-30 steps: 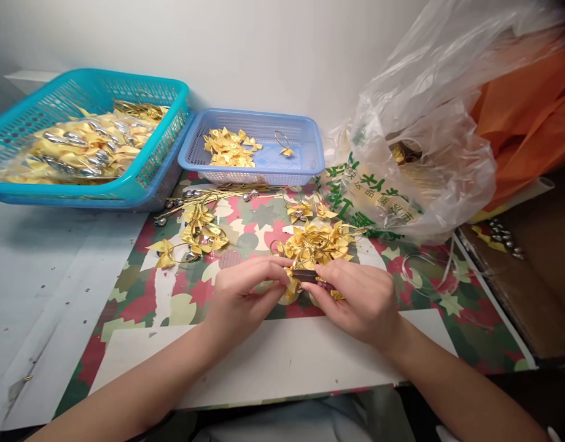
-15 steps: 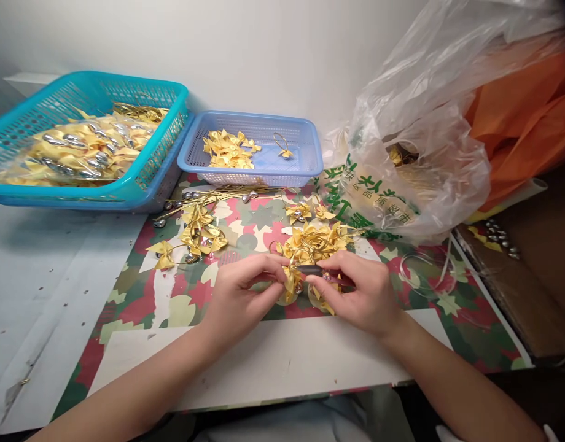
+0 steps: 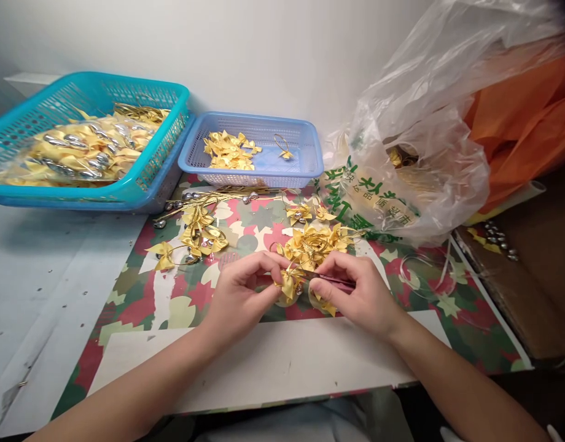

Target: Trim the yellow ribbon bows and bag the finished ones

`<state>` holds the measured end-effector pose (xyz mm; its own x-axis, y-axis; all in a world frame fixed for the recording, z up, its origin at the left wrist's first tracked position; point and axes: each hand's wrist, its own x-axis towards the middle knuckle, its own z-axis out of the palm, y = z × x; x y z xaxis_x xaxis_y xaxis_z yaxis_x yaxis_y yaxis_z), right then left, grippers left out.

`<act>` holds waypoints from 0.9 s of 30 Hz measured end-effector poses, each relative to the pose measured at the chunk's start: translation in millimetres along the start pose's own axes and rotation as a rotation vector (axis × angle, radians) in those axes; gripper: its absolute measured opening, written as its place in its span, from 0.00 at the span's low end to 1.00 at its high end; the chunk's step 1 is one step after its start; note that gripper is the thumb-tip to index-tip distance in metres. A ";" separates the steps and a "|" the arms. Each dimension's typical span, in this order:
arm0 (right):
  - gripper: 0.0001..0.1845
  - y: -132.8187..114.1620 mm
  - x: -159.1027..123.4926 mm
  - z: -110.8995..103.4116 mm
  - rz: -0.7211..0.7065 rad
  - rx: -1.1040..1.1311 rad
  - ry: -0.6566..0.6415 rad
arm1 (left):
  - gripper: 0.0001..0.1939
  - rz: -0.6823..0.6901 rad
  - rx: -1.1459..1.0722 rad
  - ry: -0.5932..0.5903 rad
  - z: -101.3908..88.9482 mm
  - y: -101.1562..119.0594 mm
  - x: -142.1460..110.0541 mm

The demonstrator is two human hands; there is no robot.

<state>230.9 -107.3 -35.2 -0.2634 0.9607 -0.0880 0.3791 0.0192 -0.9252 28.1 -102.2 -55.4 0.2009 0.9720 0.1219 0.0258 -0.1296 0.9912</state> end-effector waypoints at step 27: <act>0.13 7.7 -5.2 25.5 0.021 0.084 0.091 | 0.10 0.070 0.061 0.015 4.0 0.3 0.0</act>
<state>212.6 -119.1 -51.3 -0.1734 0.9818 -0.0774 0.3074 -0.0207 -0.9514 32.0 -103.0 -55.4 0.1893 0.9629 0.1921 0.0716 -0.2086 0.9754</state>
